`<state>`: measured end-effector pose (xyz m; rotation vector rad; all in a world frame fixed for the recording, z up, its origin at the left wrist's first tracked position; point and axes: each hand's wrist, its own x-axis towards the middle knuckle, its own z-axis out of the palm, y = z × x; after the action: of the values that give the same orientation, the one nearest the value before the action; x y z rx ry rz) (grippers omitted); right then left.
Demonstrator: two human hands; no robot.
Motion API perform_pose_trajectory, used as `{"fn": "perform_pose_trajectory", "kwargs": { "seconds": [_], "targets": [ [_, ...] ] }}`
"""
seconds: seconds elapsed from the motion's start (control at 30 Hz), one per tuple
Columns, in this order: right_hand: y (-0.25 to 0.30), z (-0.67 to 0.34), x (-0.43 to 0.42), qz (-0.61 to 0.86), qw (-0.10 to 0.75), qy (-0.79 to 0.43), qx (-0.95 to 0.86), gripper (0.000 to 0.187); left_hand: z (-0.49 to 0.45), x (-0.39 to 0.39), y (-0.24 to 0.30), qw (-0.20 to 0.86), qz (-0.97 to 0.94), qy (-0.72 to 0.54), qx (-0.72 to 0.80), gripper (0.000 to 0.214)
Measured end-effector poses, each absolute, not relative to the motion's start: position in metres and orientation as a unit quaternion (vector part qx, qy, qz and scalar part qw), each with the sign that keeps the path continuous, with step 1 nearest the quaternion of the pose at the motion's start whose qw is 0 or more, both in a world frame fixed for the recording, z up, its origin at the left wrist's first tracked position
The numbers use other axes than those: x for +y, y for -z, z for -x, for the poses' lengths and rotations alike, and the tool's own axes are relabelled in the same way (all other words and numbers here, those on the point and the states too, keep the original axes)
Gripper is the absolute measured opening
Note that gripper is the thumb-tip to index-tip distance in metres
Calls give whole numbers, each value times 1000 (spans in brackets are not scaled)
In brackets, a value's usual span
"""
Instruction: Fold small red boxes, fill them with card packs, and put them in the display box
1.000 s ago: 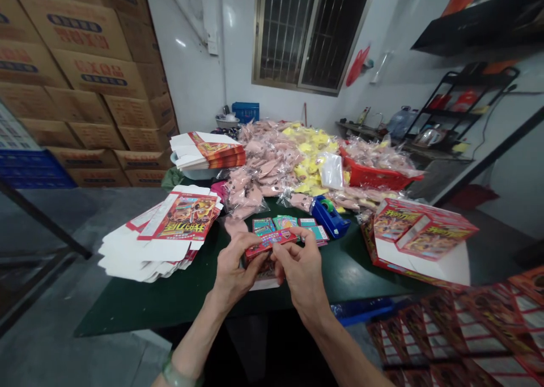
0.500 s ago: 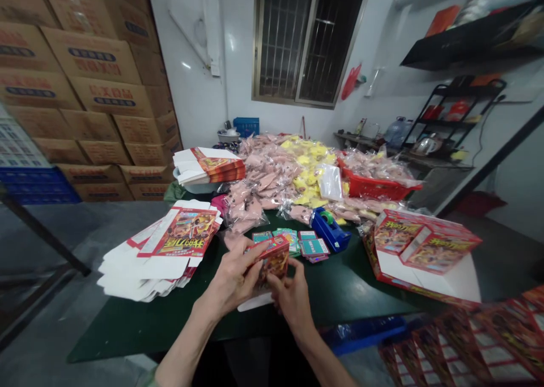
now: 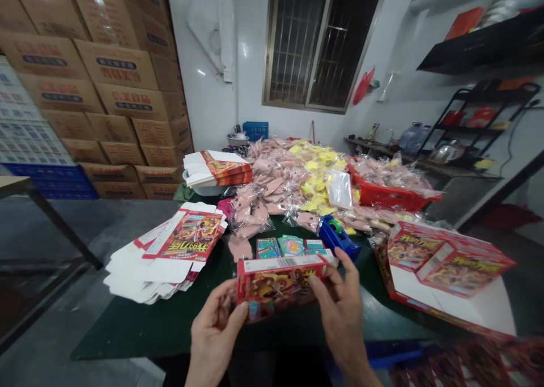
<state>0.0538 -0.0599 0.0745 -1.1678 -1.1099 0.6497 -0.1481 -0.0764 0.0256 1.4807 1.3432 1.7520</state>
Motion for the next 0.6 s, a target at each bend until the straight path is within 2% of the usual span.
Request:
{"fn": "perform_pose_trajectory", "kwargs": {
  "seconds": [0.07, 0.17, 0.23, 0.27, 0.33, 0.43, 0.47, 0.5, 0.6],
  "targets": [
    [-88, -59, -51, 487, 604, -180, -604, 59, 152, -74, -28, 206, -552, -621, 517, 42],
    [-107, -44, -47, 378, 488, -74, -783, 55, 153, -69, -46, 141, -589, -600, 523, 62],
    [-120, -27, -49, 277, 421, -67, -861, 61, 150, -65, -57, 210, -643, -548, 492, 54],
    [-126, -20, -47, 242, 415, -71, -874, 63, 149, -64, -60, 268, -656, -519, 478, 44],
    [-134, -13, -33, 257, 466, -85, -842, 59, 150, -64, -61, 361, -639, -495, 465, 23],
    [-129, -12, 26, 414, 561, -100, -709, 41, 157, -72, -52, 363, -580, -540, 491, 23],
    [-122, -11, 52, 440, 511, -111, -730, 38, 161, -76, -50, 344, -570, -555, 499, 24],
    [-113, -9, 79, 452, 422, -131, -775, 39, 164, -80, -48, 326, -565, -564, 507, 24],
    [-79, 3, 143, 452, 310, -176, -818, 34, 170, -90, -47, 297, -538, -584, 530, 26]
  ]
}}
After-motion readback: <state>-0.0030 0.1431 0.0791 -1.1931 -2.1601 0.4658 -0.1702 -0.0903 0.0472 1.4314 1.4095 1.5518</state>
